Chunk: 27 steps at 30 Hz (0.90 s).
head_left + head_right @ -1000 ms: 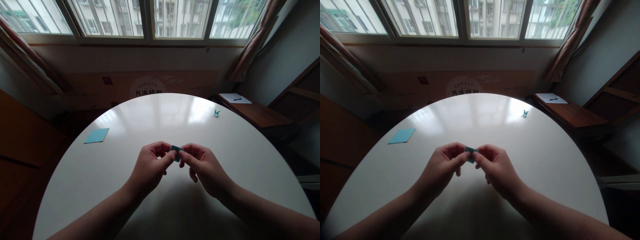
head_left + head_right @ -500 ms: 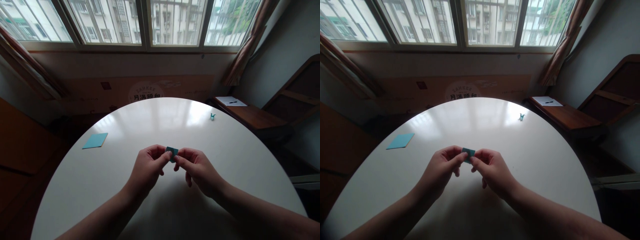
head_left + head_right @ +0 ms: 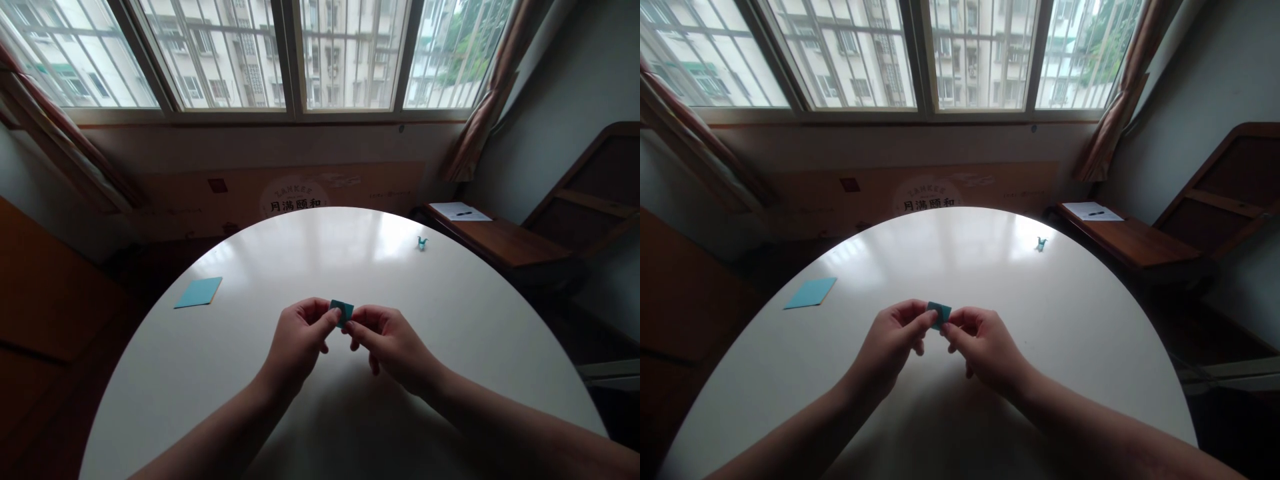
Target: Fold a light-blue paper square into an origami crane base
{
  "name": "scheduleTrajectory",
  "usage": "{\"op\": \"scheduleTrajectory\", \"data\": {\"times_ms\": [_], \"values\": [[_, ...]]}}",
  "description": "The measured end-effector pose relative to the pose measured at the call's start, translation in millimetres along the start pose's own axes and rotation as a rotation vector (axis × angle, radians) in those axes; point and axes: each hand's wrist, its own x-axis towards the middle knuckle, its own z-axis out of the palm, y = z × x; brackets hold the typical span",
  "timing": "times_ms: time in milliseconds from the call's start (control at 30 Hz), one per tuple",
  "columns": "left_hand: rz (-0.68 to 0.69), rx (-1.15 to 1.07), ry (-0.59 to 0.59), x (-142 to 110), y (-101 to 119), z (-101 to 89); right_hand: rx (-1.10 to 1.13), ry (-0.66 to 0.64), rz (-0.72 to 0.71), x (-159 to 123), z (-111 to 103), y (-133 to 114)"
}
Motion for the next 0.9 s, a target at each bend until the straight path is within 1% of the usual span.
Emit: {"op": "scheduleTrajectory", "data": {"times_ms": [100, 400, 567, 900], "values": [[-0.007, 0.009, 0.009, 1, -1, 0.5, -0.031, 0.016, -0.027, 2, 0, 2], [-0.018, -0.026, 0.062, 5, -6, -2.3, -0.063, -0.014, 0.01, 6, -5, 5], [-0.014, -0.016, 0.009, 9, -11, -3.7, -0.004, 0.0, 0.072, 8, -6, 0], [0.069, -0.011, -0.059, 22, -19, -12.8, 0.094, 0.071, 0.129, 13, -6, 0]]}}
